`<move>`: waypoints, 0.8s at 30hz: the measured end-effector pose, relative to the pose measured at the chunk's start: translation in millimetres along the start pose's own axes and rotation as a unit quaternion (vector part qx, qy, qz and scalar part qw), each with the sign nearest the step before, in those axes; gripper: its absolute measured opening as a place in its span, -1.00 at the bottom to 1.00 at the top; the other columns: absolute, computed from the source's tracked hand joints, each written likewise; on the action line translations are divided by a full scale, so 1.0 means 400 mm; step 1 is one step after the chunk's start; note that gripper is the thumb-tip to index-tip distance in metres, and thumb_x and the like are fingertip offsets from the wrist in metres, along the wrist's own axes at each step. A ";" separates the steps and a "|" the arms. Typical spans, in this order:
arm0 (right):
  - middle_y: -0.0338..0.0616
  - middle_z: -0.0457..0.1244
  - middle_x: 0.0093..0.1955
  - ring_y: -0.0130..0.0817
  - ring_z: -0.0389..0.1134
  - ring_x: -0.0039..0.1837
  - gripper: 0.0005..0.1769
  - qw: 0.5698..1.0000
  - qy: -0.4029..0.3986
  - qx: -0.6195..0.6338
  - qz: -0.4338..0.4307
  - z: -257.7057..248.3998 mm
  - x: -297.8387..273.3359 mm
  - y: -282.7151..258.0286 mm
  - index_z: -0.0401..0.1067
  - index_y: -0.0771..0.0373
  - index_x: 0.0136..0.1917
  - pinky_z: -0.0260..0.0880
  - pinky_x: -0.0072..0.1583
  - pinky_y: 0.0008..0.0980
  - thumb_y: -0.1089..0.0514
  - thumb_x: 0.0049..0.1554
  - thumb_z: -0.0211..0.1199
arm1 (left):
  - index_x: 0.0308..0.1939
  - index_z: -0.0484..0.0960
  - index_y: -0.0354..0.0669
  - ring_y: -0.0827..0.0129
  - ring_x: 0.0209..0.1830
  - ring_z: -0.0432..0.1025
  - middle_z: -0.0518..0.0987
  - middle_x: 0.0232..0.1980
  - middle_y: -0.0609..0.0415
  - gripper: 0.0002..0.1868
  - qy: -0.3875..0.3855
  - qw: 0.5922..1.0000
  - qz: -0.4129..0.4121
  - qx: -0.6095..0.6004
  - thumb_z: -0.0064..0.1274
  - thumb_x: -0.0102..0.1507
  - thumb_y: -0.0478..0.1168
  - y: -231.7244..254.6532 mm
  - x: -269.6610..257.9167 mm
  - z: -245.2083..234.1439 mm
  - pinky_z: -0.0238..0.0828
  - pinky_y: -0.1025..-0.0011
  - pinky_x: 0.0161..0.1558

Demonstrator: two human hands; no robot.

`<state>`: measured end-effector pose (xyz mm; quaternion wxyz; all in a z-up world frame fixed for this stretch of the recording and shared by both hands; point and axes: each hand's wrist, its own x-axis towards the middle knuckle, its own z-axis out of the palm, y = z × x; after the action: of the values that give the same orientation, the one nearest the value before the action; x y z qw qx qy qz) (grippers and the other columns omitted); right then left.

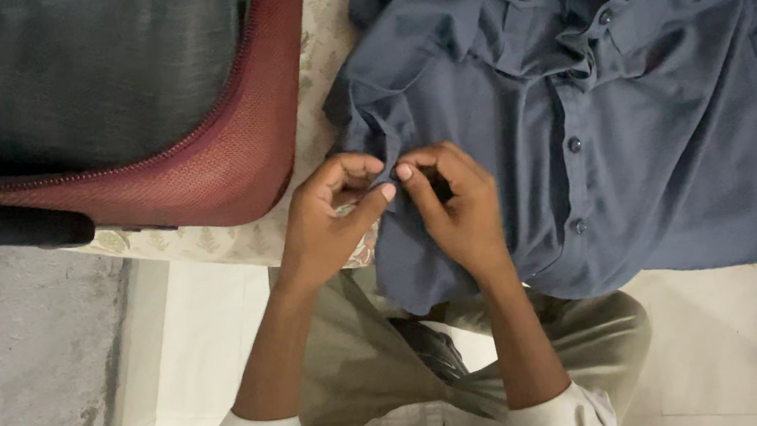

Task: The person buttons a blue shirt laid out on a bed, then folds it neatly by hand. The folded shirt is placed into an open suitcase that already contains other folded clothes.

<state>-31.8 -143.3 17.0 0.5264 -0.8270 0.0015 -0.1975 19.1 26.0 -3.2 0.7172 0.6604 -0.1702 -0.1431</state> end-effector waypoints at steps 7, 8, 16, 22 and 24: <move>-0.07 0.39 0.03 -0.32 0.43 0.02 -0.86 0.999 -0.003 0.023 -0.048 -0.007 -0.005 -0.004 0.51 0.32 0.09 0.42 0.05 -0.41 0.33 0.24 0.33 | 0.04 0.58 -0.28 0.56 -0.04 0.50 0.60 -0.04 0.12 -0.73 0.036 0.996 0.013 0.079 0.21 0.28 -0.36 -0.017 -0.009 0.001 0.51 0.52 0.04; -0.06 0.39 0.04 -0.30 0.44 0.02 -0.83 0.998 -0.009 0.023 -0.055 -0.005 -0.001 0.003 0.51 0.32 0.10 0.43 0.06 -0.39 0.33 0.22 0.34 | 0.05 0.58 -0.27 0.55 -0.01 0.48 0.59 -0.02 0.11 -0.73 0.043 0.993 0.028 0.102 0.22 0.28 -0.36 -0.026 -0.009 0.002 0.51 0.52 0.05; -0.05 0.39 0.06 -0.16 0.47 0.06 -0.82 0.998 -0.022 0.018 -0.064 -0.006 -0.010 0.013 0.52 0.26 0.11 0.46 0.10 -0.32 0.26 0.22 0.36 | 0.05 0.59 -0.31 0.52 -0.11 0.48 0.60 -0.06 0.05 -0.77 0.090 0.979 0.035 0.179 0.20 0.31 -0.42 -0.042 -0.020 -0.009 0.45 0.58 -0.12; -0.05 0.39 0.09 -0.15 0.47 0.08 -0.82 0.998 -0.004 0.018 -0.059 -0.004 -0.014 0.003 0.51 0.26 0.13 0.48 0.12 -0.32 0.26 0.23 0.32 | 0.06 0.55 -0.35 0.50 -0.06 0.52 0.61 -0.04 0.02 -0.74 0.080 0.992 0.013 0.092 0.20 0.30 -0.44 -0.032 -0.012 -0.001 0.50 0.58 -0.07; -0.04 0.39 0.10 -0.17 0.48 0.06 -0.82 0.998 -0.019 0.043 -0.049 -0.009 -0.016 0.004 0.51 0.27 0.13 0.49 0.10 -0.34 0.26 0.23 0.31 | 0.05 0.55 -0.34 0.51 -0.06 0.53 0.61 -0.05 0.04 -0.75 0.065 0.994 0.014 0.085 0.18 0.30 -0.44 -0.028 -0.019 -0.006 0.51 0.58 -0.07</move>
<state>-38.4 -145.8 14.8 0.5508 -0.8064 -0.0576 -0.2071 13.5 30.6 -15.0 0.6702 0.7242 -0.1443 -0.0750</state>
